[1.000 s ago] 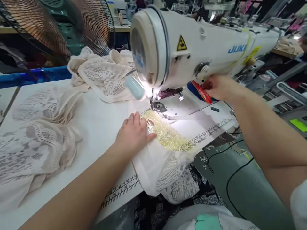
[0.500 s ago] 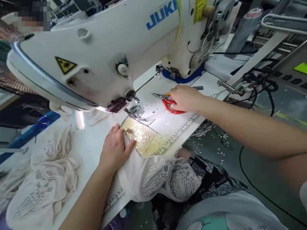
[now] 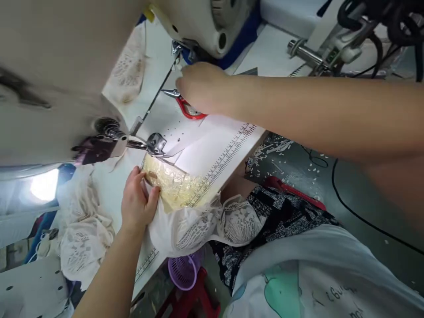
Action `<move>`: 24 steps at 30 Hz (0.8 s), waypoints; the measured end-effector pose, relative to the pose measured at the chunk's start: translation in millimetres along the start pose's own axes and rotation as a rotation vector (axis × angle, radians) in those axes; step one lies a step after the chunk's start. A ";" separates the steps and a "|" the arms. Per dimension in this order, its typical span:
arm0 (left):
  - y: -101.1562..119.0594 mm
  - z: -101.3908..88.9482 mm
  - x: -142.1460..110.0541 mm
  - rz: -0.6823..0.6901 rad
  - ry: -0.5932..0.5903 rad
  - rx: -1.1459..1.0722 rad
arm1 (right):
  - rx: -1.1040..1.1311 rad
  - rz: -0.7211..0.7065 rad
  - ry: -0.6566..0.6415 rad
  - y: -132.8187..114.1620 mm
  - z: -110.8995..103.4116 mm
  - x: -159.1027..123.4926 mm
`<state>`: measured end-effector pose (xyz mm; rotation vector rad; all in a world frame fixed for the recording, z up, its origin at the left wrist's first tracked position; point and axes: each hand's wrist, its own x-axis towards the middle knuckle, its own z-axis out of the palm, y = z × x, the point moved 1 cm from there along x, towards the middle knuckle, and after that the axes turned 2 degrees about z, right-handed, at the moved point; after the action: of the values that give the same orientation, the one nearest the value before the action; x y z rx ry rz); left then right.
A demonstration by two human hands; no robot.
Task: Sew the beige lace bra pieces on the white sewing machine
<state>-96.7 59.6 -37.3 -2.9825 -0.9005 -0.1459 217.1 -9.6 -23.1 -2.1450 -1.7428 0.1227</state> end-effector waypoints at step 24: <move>26.9 -15.3 -2.0 -0.173 -0.016 0.328 | 0.082 -0.014 0.239 -15.6 23.8 -102.7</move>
<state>-84.8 35.4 -22.2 -2.6086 -1.0673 0.0215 171.9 -100.0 -56.8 -1.9976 -1.5878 -0.0621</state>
